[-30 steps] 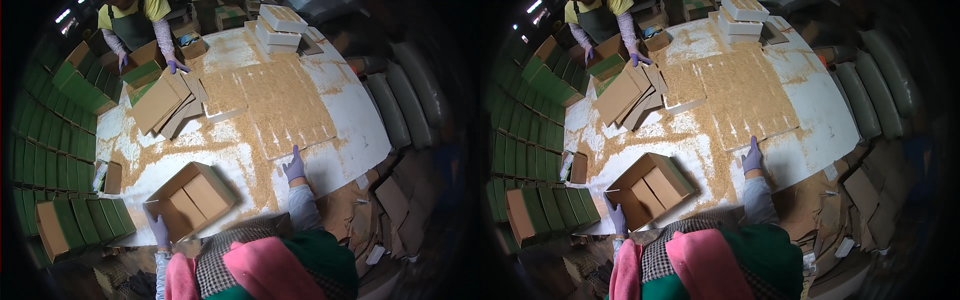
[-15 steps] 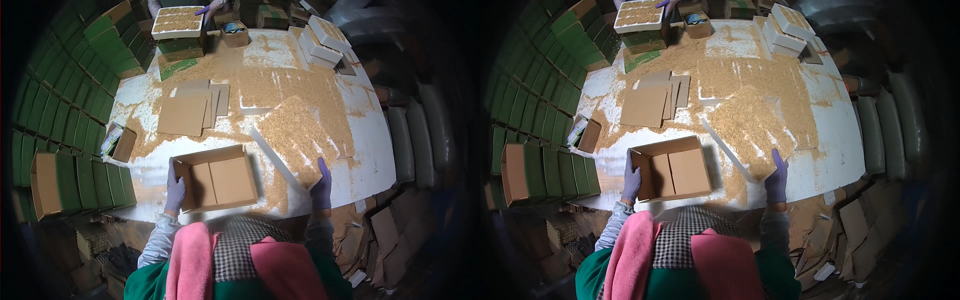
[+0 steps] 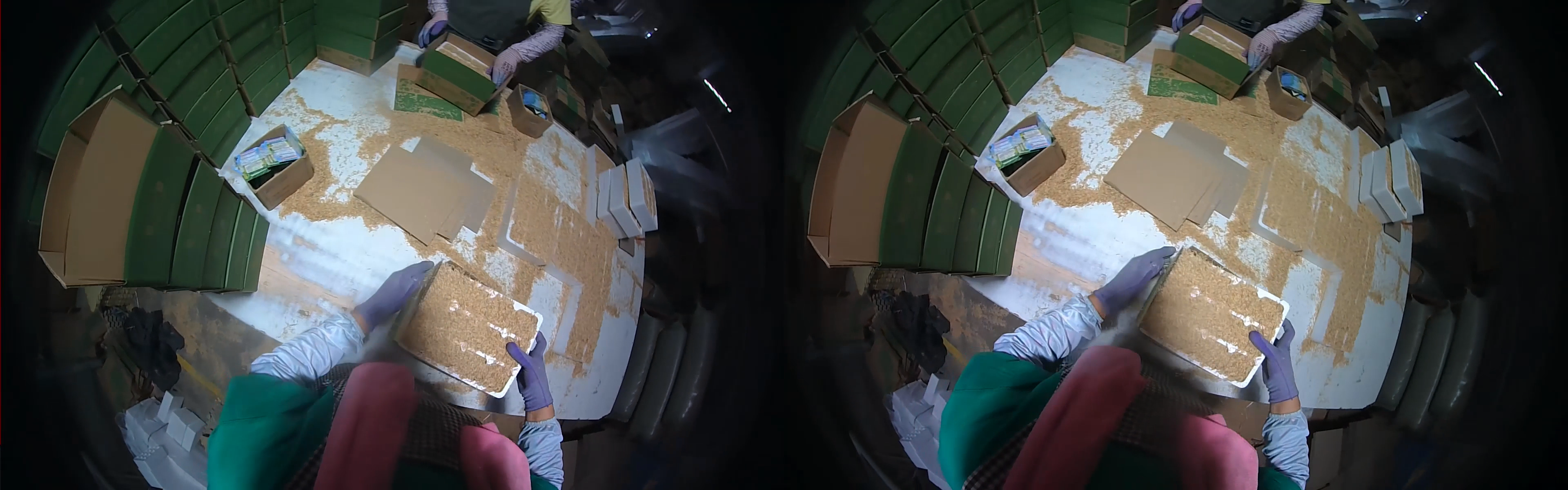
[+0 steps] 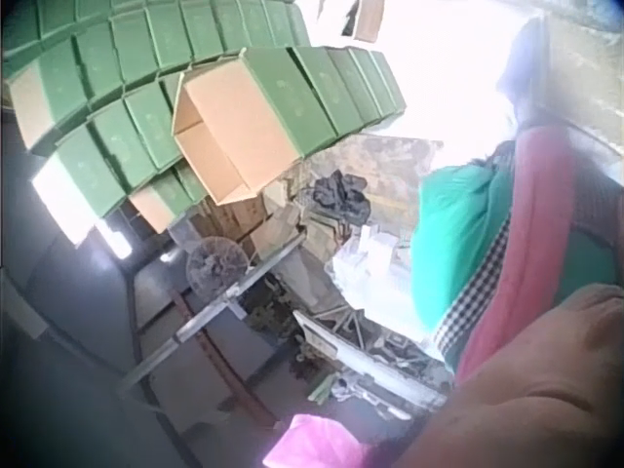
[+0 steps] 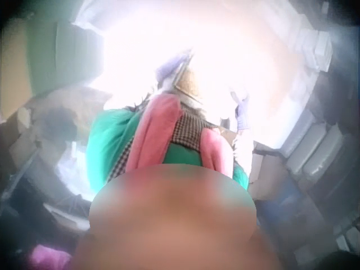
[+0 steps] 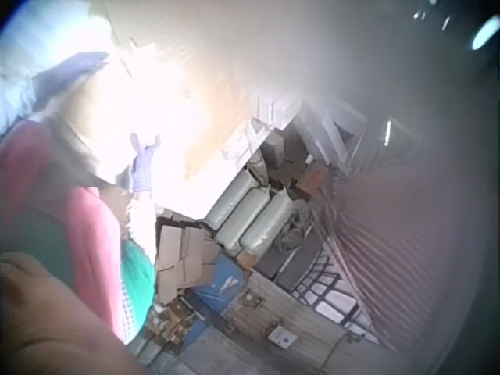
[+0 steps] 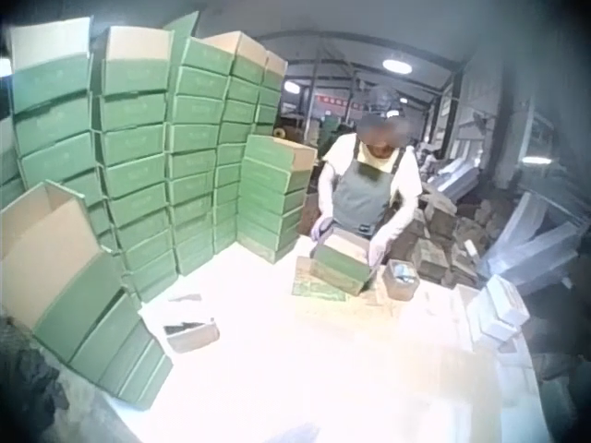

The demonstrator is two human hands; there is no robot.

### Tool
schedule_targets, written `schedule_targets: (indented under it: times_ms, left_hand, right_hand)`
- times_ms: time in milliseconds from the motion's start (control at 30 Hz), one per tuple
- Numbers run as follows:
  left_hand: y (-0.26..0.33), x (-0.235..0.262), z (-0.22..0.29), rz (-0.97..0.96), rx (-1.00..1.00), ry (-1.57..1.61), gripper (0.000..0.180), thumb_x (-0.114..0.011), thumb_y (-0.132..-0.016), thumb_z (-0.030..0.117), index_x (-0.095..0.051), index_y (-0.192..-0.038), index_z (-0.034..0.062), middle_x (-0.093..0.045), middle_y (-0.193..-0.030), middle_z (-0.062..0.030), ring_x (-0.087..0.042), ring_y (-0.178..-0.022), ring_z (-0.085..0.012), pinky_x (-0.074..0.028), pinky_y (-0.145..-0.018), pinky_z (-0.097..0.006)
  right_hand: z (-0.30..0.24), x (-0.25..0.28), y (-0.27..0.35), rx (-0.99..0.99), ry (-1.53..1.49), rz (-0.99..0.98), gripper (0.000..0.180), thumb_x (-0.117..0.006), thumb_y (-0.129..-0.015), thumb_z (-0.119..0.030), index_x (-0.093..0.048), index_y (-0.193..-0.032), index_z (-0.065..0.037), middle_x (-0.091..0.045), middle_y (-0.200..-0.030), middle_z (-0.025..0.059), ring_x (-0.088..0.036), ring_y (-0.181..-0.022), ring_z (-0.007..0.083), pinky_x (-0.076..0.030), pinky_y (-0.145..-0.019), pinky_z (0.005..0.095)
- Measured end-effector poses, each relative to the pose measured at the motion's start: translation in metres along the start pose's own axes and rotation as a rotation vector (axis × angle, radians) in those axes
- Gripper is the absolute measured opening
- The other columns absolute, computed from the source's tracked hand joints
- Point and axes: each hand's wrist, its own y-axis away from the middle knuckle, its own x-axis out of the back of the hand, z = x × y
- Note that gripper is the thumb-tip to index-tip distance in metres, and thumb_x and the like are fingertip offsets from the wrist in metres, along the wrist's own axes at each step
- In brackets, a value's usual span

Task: The person assembles cardboard boxes by hand on a table covered in sawdust, occasionally stacking them and moving a tray of materials.

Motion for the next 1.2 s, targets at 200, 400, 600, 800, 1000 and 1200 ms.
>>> schedule_targets:
  times_ms: [200,400,600,800,1000,1200]
  left_hand:
    - [-0.093,0.235,-0.002,0.884,-0.037,-0.917,0.032,-0.055,-0.089,0.021,-0.061,-0.116,0.0052,-0.063,-0.115,-0.0144,-0.057,-0.108,-0.0311,-0.042,-0.096,-0.041]
    - [-0.101,0.327,-0.033,0.547,0.432,-1.251,0.028,-0.060,-0.086,0.034,-0.072,-0.098,0.0122,-0.068,-0.105,-0.0087,-0.058,-0.105,-0.0275,-0.033,-0.104,-0.041]
    - [-0.076,0.319,-0.035,0.993,0.020,-1.097,0.020,-0.062,-0.087,0.026,-0.073,-0.090,0.0104,-0.069,-0.097,-0.0089,-0.060,-0.102,-0.0240,-0.031,-0.107,-0.040]
    - [-0.006,0.174,0.076,0.833,-0.310,-0.537,0.008,-0.067,-0.080,-0.001,-0.068,-0.088,0.0013,-0.067,-0.091,-0.0101,-0.062,-0.089,-0.0282,-0.047,-0.089,-0.041]
    - [0.035,0.066,0.104,0.238,-0.652,-0.363,0.016,-0.073,-0.071,0.018,-0.069,-0.085,0.0094,-0.066,-0.094,-0.0068,-0.062,-0.093,-0.0275,-0.050,-0.084,-0.039]
    - [0.043,-0.056,0.049,-0.468,-0.616,-0.787,0.016,-0.064,-0.078,0.024,-0.061,-0.085,0.0097,-0.058,-0.088,-0.0075,-0.056,-0.092,-0.0273,-0.047,-0.086,-0.041]
  right_hand:
    - [0.024,0.012,-0.026,0.069,0.651,-0.120,0.072,-0.081,-0.077,-0.020,-0.039,-0.132,-0.004,-0.063,-0.114,0.0126,-0.061,-0.108,0.0234,-0.049,-0.090,0.0344]
    - [-0.004,-0.043,-0.045,0.031,1.805,0.060,0.053,-0.072,-0.080,-0.048,-0.057,-0.096,0.000,-0.068,-0.088,0.0226,-0.066,-0.085,0.0397,-0.052,-0.076,0.0456]
    - [-0.067,-0.192,-0.152,0.715,1.310,-0.254,0.042,-0.066,-0.086,-0.039,-0.060,-0.115,-0.009,-0.068,-0.093,0.0137,-0.066,-0.087,0.0301,-0.052,-0.079,0.0409]
    - [0.025,-0.259,-0.287,0.676,1.780,-0.224,0.123,-0.078,-0.061,-0.063,-0.018,-0.151,-0.004,-0.018,-0.153,0.0299,-0.015,-0.141,0.0497,-0.013,-0.113,0.0580]
    - [0.040,-0.237,-0.291,1.019,1.827,-0.238,0.063,-0.057,-0.089,-0.040,-0.040,-0.140,-0.006,-0.047,-0.135,0.0283,-0.049,-0.122,0.0430,-0.044,-0.096,0.0514]
    - [-0.070,-0.163,-0.197,1.003,1.455,-0.183,0.031,-0.055,-0.094,-0.029,-0.060,-0.122,-0.017,-0.069,-0.106,0.0102,-0.066,-0.096,0.0282,-0.052,-0.078,0.0380]
